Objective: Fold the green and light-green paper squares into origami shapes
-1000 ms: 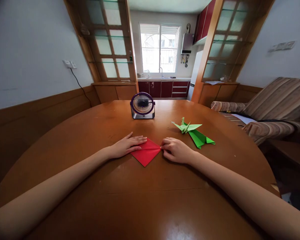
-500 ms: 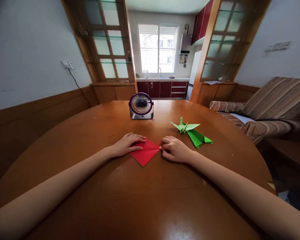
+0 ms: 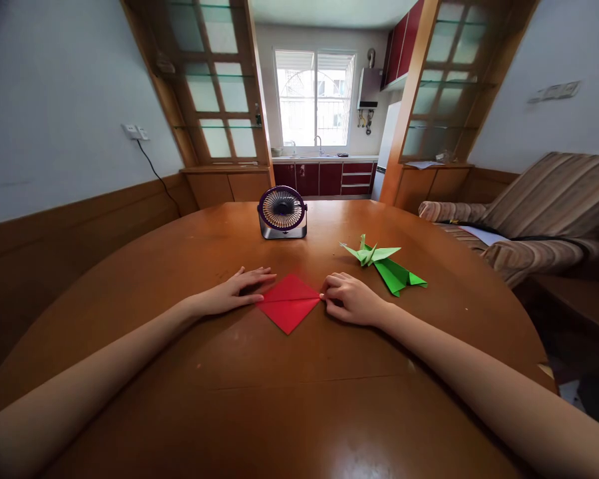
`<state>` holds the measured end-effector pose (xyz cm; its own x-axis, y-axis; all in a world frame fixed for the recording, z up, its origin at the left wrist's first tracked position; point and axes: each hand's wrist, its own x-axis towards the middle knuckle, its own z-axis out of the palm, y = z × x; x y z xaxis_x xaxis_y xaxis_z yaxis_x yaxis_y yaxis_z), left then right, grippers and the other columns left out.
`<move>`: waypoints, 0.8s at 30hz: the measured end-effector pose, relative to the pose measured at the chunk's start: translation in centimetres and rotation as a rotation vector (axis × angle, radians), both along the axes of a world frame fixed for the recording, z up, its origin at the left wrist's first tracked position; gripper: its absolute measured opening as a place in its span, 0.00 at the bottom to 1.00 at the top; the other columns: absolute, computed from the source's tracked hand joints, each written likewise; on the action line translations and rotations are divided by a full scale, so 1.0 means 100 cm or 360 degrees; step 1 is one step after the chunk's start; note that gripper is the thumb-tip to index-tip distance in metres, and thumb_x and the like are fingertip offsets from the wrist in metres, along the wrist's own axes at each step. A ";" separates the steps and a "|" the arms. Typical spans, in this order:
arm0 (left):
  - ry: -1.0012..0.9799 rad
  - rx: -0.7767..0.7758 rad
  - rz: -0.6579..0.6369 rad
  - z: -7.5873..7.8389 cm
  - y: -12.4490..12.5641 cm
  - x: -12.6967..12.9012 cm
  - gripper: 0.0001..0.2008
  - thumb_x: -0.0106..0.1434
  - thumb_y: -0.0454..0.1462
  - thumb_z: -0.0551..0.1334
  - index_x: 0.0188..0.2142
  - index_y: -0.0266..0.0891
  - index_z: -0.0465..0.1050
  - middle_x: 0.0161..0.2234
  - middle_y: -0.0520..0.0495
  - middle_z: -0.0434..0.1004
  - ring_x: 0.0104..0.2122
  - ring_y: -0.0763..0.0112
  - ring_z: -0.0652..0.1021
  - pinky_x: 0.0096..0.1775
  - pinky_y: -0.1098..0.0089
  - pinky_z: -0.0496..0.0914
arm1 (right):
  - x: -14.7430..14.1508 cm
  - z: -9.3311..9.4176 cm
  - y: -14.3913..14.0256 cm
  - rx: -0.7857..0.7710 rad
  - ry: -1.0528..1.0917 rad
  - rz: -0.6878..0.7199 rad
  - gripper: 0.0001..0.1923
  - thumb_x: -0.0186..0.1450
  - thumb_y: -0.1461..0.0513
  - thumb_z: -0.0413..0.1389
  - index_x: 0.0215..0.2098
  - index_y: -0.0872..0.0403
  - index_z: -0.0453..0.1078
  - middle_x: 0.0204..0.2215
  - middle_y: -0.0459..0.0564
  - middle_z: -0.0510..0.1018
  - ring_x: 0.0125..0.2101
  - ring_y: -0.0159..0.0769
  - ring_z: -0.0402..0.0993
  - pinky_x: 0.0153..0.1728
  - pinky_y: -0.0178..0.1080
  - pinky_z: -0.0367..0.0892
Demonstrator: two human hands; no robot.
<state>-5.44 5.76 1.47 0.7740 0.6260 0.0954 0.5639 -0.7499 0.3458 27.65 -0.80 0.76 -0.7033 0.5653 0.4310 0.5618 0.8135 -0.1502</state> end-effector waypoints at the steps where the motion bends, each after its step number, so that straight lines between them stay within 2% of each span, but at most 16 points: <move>1: -0.0048 -0.0009 -0.0009 0.000 -0.001 -0.001 0.26 0.69 0.51 0.53 0.63 0.51 0.58 0.66 0.42 0.53 0.66 0.56 0.55 0.63 0.43 0.41 | 0.000 0.000 0.000 -0.0008 0.0016 -0.0004 0.10 0.65 0.65 0.50 0.33 0.56 0.74 0.36 0.54 0.74 0.38 0.39 0.70 0.42 0.43 0.66; 5: -0.0206 -0.0053 -0.0112 -0.002 -0.004 -0.007 0.17 0.67 0.48 0.58 0.52 0.49 0.74 0.63 0.44 0.62 0.63 0.59 0.61 0.63 0.49 0.49 | -0.004 0.000 -0.001 -0.0021 0.0068 -0.0046 0.10 0.66 0.64 0.50 0.32 0.56 0.73 0.34 0.54 0.74 0.36 0.38 0.69 0.40 0.42 0.67; 9: -0.0240 -0.0022 -0.0169 0.001 -0.008 -0.009 0.14 0.66 0.46 0.60 0.47 0.49 0.77 0.56 0.44 0.71 0.58 0.62 0.69 0.60 0.55 0.59 | -0.008 0.001 -0.002 0.0016 0.0032 -0.0127 0.10 0.67 0.63 0.50 0.33 0.56 0.72 0.34 0.55 0.74 0.35 0.39 0.70 0.39 0.42 0.67; 12: -0.0219 0.0146 -0.0251 0.010 -0.016 -0.005 0.14 0.68 0.45 0.57 0.45 0.48 0.79 0.51 0.45 0.74 0.52 0.64 0.73 0.53 0.62 0.67 | -0.014 0.001 -0.003 0.0075 0.0031 -0.0098 0.10 0.67 0.64 0.50 0.40 0.55 0.73 0.40 0.56 0.75 0.41 0.41 0.72 0.44 0.45 0.68; 15: -0.0099 0.0403 -0.0365 0.016 -0.027 0.002 0.16 0.70 0.43 0.53 0.47 0.46 0.78 0.50 0.44 0.74 0.49 0.63 0.74 0.52 0.63 0.67 | -0.026 0.001 -0.004 0.0084 0.0024 0.0024 0.17 0.69 0.63 0.48 0.55 0.53 0.68 0.51 0.58 0.73 0.51 0.42 0.70 0.52 0.48 0.66; 17: -0.0002 0.0498 -0.0404 0.016 -0.033 0.008 0.17 0.71 0.42 0.51 0.50 0.44 0.76 0.48 0.43 0.74 0.47 0.62 0.74 0.50 0.63 0.67 | -0.034 0.000 -0.004 0.0068 -0.0042 0.0087 0.19 0.70 0.62 0.47 0.59 0.53 0.65 0.53 0.58 0.72 0.53 0.42 0.69 0.53 0.48 0.65; 20: 0.0032 0.0496 -0.0356 0.013 -0.037 0.017 0.19 0.71 0.43 0.49 0.48 0.42 0.76 0.46 0.42 0.72 0.43 0.64 0.73 0.47 0.66 0.68 | -0.045 0.000 -0.002 0.0054 -0.0175 0.0096 0.19 0.71 0.60 0.47 0.58 0.54 0.66 0.50 0.58 0.74 0.50 0.42 0.70 0.52 0.49 0.65; 24: -0.0047 0.0374 -0.0264 0.012 -0.034 0.020 0.21 0.72 0.44 0.48 0.38 0.40 0.79 0.40 0.44 0.71 0.40 0.67 0.72 0.45 0.67 0.67 | -0.047 0.002 0.001 0.0048 -0.0255 0.0076 0.18 0.71 0.59 0.47 0.56 0.55 0.69 0.48 0.57 0.74 0.48 0.43 0.70 0.51 0.49 0.65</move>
<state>-3.42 2.40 2.71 0.8586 0.4492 0.2471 0.4191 -0.8926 0.1664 22.93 -0.70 0.96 -0.7900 0.5182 0.3276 0.5374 0.8425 -0.0366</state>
